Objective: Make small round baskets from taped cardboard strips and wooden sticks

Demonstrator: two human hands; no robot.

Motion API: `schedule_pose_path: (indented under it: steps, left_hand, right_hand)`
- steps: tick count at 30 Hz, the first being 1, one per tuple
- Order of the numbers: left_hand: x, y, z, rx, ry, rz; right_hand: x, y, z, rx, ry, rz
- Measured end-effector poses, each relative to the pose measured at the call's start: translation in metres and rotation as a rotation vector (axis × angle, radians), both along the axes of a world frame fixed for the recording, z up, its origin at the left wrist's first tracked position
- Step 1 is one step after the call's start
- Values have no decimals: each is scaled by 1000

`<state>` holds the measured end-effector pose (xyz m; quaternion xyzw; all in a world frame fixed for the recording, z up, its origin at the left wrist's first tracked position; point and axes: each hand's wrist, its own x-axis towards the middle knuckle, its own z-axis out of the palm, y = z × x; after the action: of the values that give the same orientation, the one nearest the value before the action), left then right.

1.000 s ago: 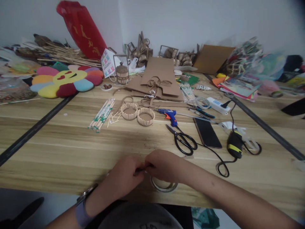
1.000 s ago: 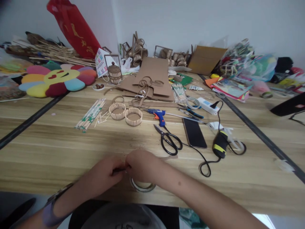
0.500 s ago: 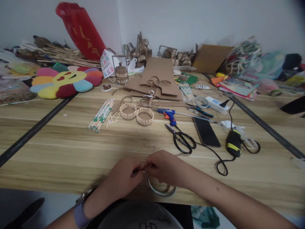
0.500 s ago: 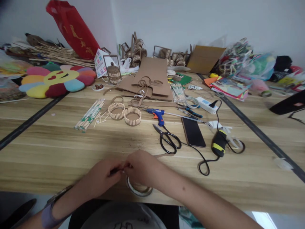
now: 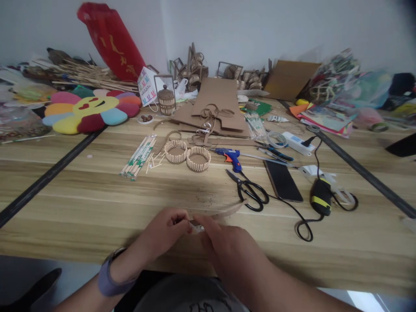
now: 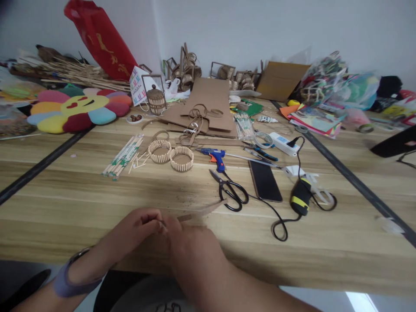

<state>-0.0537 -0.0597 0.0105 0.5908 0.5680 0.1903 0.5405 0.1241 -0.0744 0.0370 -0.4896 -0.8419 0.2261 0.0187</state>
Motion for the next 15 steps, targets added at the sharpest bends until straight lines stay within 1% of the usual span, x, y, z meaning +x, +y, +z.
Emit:
schedule_pose_path:
  steps: [5, 11, 15]
  left_hand:
    - [5, 2, 6, -34, -76, -5]
    - [13, 3, 18, -65, -111, -47]
    - [18, 3, 20, -96, -105, -61]
  right_hand:
    - [9, -14, -5, 125, 17, 62]
    - [24, -23, -8, 248, 89, 63]
    - [30, -28, -14, 290, 152, 66]
